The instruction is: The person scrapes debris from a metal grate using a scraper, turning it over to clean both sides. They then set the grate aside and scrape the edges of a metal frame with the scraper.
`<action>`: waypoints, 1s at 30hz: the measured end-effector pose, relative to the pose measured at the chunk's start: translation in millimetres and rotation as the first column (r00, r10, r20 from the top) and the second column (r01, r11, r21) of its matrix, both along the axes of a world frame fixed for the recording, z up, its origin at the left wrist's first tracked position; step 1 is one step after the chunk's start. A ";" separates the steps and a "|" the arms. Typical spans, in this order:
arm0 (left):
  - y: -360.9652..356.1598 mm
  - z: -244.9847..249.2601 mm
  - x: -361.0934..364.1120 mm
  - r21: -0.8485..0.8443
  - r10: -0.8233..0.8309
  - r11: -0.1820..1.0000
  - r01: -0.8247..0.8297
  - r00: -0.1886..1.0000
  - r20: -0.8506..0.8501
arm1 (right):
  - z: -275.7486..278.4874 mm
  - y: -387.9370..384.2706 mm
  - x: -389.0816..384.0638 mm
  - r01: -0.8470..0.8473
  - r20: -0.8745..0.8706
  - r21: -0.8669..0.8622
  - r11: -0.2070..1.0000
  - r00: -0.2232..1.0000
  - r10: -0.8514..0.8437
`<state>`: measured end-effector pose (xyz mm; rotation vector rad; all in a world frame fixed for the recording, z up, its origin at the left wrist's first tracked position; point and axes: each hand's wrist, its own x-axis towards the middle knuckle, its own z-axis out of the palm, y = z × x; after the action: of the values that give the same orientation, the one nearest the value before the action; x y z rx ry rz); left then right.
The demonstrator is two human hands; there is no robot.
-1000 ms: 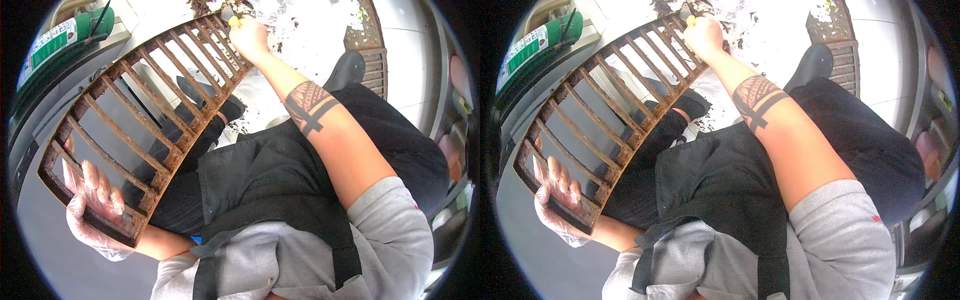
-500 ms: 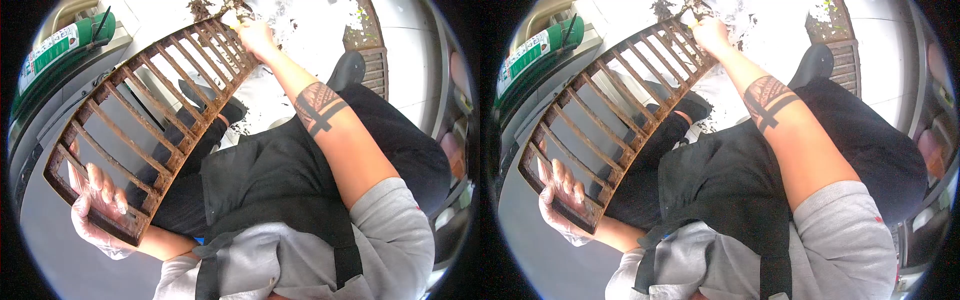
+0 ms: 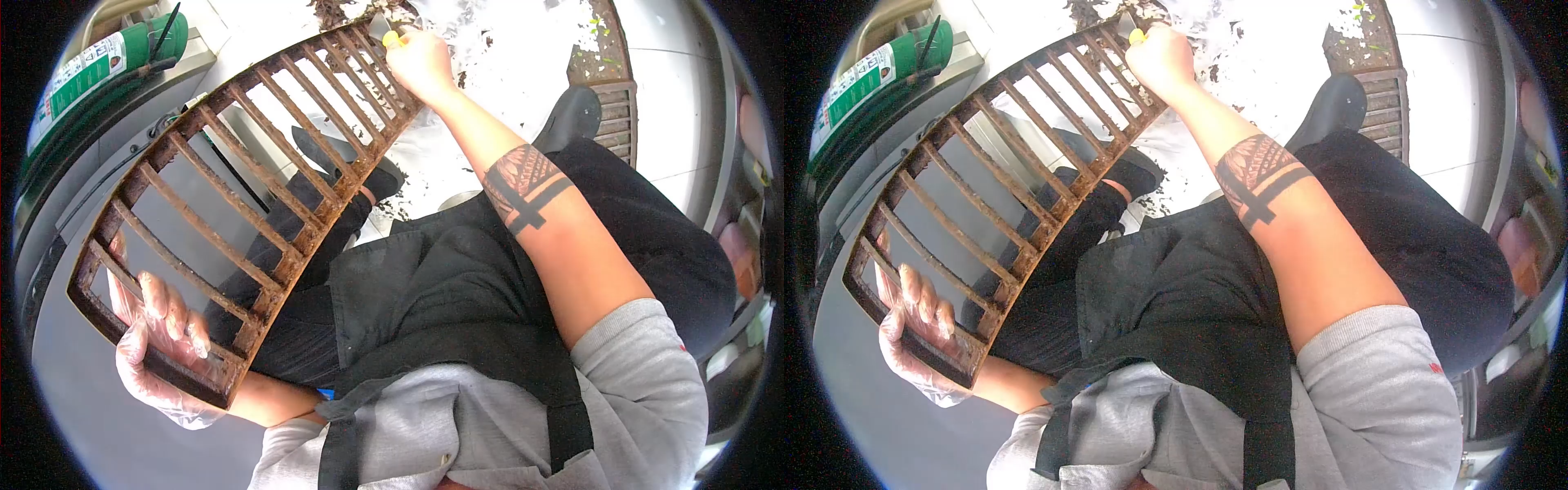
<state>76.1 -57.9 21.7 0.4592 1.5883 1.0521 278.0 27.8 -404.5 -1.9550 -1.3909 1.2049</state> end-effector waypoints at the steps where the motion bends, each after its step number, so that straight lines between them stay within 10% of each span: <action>1: -0.6 -0.4 -0.2 -0.002 0.002 1.000 -0.002 1.000 0.003 | 3.4 -1.7 -0.9 -0.014 0.015 -0.008 1.000 1.000 0.014; 24: -2.8 -4.2 -2.2 0.045 0.008 0.999 -0.008 1.000 -0.009 | -11.2 -2.2 -12.6 0.095 -0.101 0.033 0.995 0.991 -0.092; 30: -0.7 -2.4 -1.4 0.024 0.008 1.000 -0.008 1.000 -0.014 | -20.5 5.2 -10.7 0.148 -0.456 -0.269 0.952 0.851 -0.261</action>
<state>74.6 -58.6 19.3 0.4780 1.5927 1.0774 267.3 33.0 -425.0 -1.7097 -0.7926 1.6606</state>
